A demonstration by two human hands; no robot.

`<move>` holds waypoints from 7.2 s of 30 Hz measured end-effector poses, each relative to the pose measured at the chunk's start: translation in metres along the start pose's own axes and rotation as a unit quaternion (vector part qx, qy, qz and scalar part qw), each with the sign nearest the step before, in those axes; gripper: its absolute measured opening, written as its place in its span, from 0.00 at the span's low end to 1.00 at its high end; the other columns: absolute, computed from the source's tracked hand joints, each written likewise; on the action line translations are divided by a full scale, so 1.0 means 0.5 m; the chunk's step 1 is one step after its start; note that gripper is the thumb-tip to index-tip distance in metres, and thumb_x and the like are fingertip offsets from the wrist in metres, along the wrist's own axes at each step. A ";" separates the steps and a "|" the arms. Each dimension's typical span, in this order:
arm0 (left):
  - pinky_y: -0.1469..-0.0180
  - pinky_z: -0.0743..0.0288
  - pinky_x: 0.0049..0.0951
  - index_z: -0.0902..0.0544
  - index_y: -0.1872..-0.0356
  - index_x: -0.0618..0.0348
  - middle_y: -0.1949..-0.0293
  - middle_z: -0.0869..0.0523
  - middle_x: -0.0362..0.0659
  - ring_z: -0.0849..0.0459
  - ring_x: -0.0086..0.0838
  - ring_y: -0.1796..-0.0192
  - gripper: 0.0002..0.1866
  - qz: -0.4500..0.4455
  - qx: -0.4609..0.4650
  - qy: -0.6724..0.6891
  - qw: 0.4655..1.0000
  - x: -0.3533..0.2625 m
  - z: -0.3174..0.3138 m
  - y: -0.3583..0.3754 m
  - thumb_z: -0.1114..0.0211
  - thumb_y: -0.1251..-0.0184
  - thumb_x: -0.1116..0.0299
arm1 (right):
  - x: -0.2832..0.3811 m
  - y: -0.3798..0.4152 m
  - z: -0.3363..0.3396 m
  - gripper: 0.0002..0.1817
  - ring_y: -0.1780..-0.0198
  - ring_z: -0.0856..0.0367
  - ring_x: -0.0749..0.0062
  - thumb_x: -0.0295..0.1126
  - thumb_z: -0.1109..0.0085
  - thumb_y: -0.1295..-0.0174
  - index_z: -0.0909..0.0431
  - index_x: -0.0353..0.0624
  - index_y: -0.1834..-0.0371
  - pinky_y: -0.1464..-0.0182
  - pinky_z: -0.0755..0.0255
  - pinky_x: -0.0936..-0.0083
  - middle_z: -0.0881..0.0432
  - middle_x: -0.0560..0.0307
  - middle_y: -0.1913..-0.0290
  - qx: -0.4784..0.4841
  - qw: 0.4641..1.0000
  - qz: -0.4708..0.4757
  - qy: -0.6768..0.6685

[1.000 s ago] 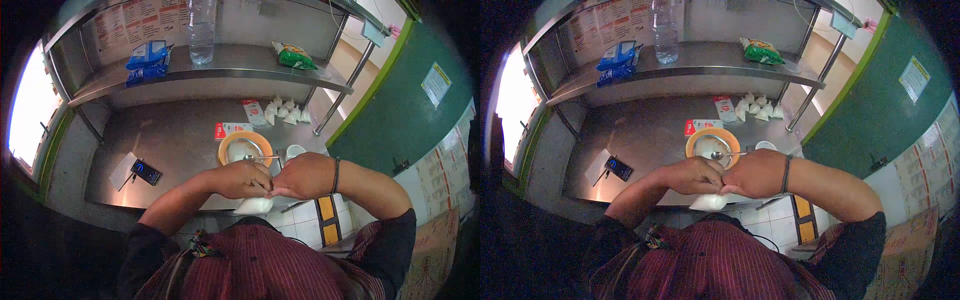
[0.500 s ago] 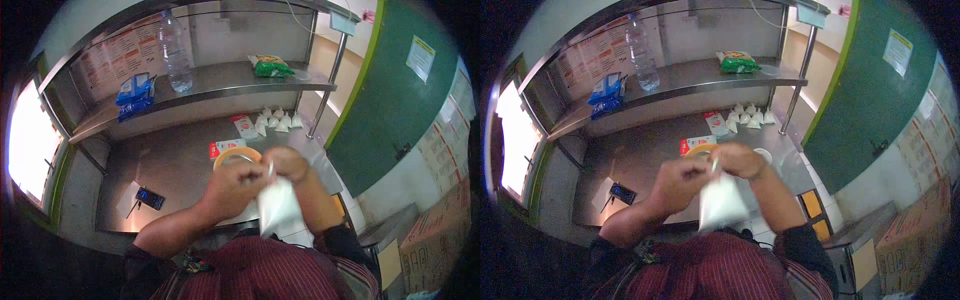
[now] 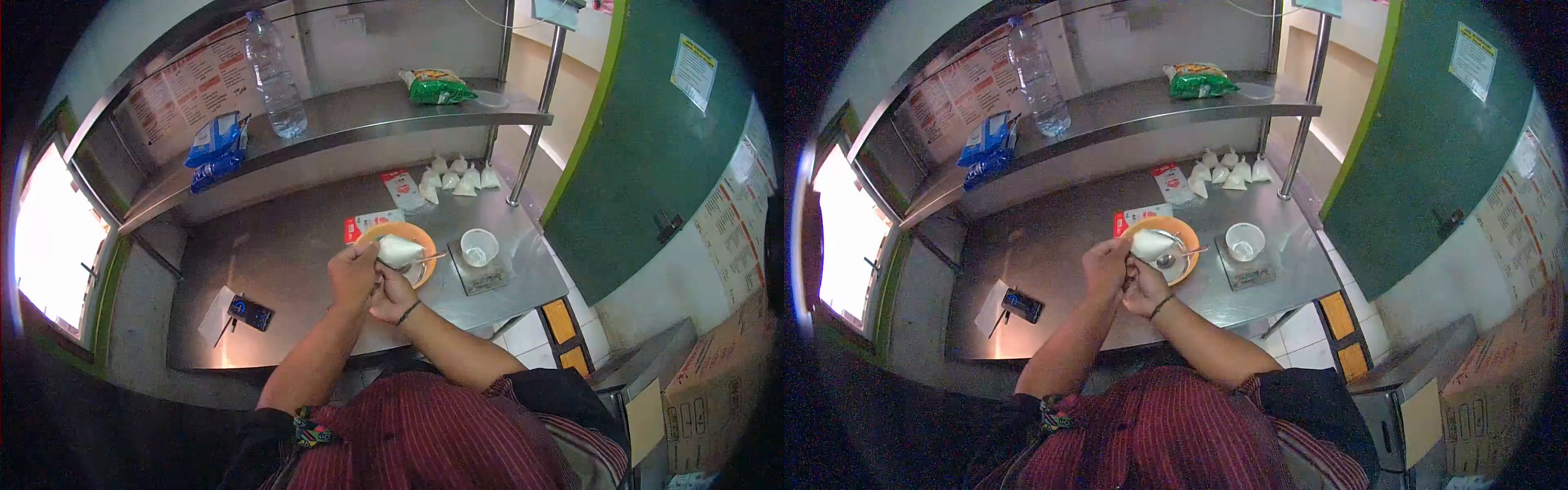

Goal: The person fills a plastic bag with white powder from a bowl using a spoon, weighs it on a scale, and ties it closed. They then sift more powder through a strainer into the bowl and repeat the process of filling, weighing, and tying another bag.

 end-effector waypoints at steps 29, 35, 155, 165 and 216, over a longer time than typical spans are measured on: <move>0.67 0.27 0.22 0.11 0.66 0.63 0.74 0.15 0.35 0.22 0.16 0.70 0.08 -0.126 0.156 -0.172 0.964 0.022 -0.127 0.163 0.27 0.36 0.68 | 0.211 0.383 -0.161 0.10 0.45 0.17 0.59 0.33 0.39 0.40 0.16 0.48 0.56 0.42 0.29 0.58 0.16 0.57 0.45 -0.059 0.315 0.262 0.910; 0.63 0.27 0.23 0.13 0.66 0.62 0.70 0.16 0.38 0.22 0.18 0.67 0.05 -0.098 0.208 -0.087 0.969 0.020 -0.100 0.188 0.31 0.32 0.71 | 0.203 0.402 -0.246 0.07 0.48 0.15 0.57 0.31 0.38 0.37 0.15 0.45 0.58 0.43 0.28 0.62 0.13 0.56 0.50 0.017 0.292 0.362 0.885; 0.54 0.23 0.26 0.16 0.58 0.63 0.64 0.13 0.39 0.19 0.19 0.61 0.10 0.125 0.373 -0.144 0.908 0.148 -0.444 0.180 0.30 0.36 0.69 | 0.548 0.456 0.008 0.16 0.67 0.17 0.68 0.32 0.30 0.50 0.21 0.39 0.60 0.64 0.21 0.73 0.18 0.52 0.66 -0.020 0.611 0.060 0.789; 0.53 0.22 0.27 0.16 0.58 0.61 0.62 0.13 0.40 0.18 0.19 0.60 0.10 0.110 0.393 -0.152 0.900 0.160 -0.438 0.171 0.29 0.36 0.68 | 0.533 0.453 0.004 0.14 0.64 0.15 0.55 0.34 0.33 0.47 0.23 0.39 0.60 0.59 0.21 0.63 0.17 0.48 0.67 -0.047 0.542 0.060 0.837; 0.45 0.27 0.25 0.23 0.57 0.59 0.54 0.17 0.37 0.20 0.20 0.49 0.06 0.043 0.444 0.078 0.892 0.160 -0.434 0.221 0.39 0.30 0.81 | 0.560 0.439 0.016 0.11 0.66 0.14 0.64 0.35 0.34 0.42 0.16 0.40 0.61 0.60 0.22 0.70 0.13 0.52 0.66 -0.009 0.607 0.004 0.794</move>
Point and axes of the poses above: each hand's wrist, its own y-axis away from the middle knuckle, its own z-axis out of the back of the hand, x = y × z, the point moved 5 cm from there along -y, towards the middle knuckle
